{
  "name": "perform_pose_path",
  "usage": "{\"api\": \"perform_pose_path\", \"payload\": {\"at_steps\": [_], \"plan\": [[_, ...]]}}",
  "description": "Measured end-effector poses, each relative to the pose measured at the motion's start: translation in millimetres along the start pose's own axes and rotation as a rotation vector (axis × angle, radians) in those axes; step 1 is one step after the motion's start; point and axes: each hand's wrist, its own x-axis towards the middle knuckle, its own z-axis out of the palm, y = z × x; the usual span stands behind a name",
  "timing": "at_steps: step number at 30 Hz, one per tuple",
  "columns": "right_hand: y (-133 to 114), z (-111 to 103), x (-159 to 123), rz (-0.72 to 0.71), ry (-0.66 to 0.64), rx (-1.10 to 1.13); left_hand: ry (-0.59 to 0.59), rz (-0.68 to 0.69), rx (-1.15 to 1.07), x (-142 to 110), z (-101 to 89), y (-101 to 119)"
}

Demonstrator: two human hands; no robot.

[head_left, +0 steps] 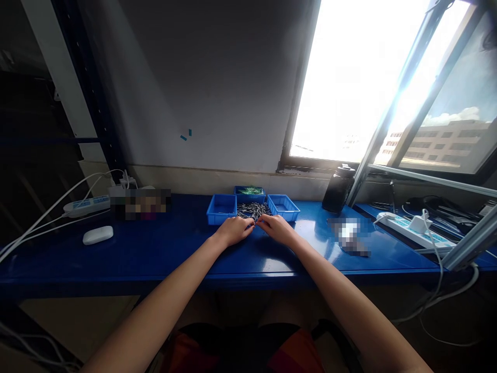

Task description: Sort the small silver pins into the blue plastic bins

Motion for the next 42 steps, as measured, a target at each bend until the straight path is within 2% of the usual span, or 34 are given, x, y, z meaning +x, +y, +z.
{"api": "perform_pose_path", "payload": {"at_steps": [13,25,29,33,42], "plan": [[3.3,3.3,0.1,0.006,-0.095,-0.004,0.044,-0.036,0.016,0.1,-2.5,1.4],[5.4,4.7,-0.6,0.004,-0.127,-0.05,0.105,0.183,-0.084,-2.4,-4.1,5.0],[4.4,4.2,-0.6,0.023,-0.137,-0.04,0.107,0.204,-0.091,-1.4,-1.4,2.7],[4.3,3.6,0.1,0.046,-0.138,-0.031,0.115,0.176,-0.074,-0.7,-1.1,1.8],[3.5,1.9,1.1,0.05,-0.065,-0.005,0.082,-0.003,0.005,0.0,-1.9,0.7]]}}
